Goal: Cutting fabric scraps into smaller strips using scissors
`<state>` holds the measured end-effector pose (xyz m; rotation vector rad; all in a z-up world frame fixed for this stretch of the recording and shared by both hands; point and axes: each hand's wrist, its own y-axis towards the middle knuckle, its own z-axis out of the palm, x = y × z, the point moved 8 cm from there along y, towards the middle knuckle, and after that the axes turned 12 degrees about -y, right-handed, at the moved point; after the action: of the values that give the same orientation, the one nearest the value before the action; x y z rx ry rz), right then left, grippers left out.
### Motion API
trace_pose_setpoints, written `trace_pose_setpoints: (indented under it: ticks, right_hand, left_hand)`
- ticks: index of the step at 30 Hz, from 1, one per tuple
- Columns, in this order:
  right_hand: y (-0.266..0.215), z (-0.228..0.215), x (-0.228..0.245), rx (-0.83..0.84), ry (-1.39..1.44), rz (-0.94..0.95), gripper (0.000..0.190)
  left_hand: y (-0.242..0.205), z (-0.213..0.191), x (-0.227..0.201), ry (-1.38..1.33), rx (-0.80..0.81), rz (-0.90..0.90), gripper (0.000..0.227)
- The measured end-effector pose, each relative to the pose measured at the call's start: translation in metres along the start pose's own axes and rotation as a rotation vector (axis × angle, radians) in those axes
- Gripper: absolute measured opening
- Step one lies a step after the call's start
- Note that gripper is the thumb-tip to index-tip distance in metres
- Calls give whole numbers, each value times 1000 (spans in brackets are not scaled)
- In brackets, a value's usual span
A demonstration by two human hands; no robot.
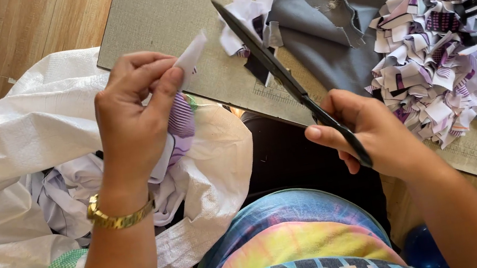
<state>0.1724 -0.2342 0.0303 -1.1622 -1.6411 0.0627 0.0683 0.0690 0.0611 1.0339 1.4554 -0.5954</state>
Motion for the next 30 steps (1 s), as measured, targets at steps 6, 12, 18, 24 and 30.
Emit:
trace_pose_setpoints:
  ticks: [6, 12, 18, 24, 30]
  right_hand:
    - [-20, 0, 36, -49, 136, -295, 42]
    - [-17, 23, 57, -100, 303, -380, 43]
    - [-32, 15, 41, -122, 415, -434, 35]
    - [-51, 2, 40, -174, 410, -543, 35]
    - [-72, 5, 62, -153, 430, -616, 37]
  left_hand:
    - [-30, 38, -34, -392, 182, -269, 19]
    - [-63, 67, -63, -184, 226, -91, 26]
    - [-81, 58, -55, -75, 223, -47, 24]
    - [-87, 30, -91, 9, 128, 99, 10]
    - [-113, 2, -172, 421, -19, 348, 9]
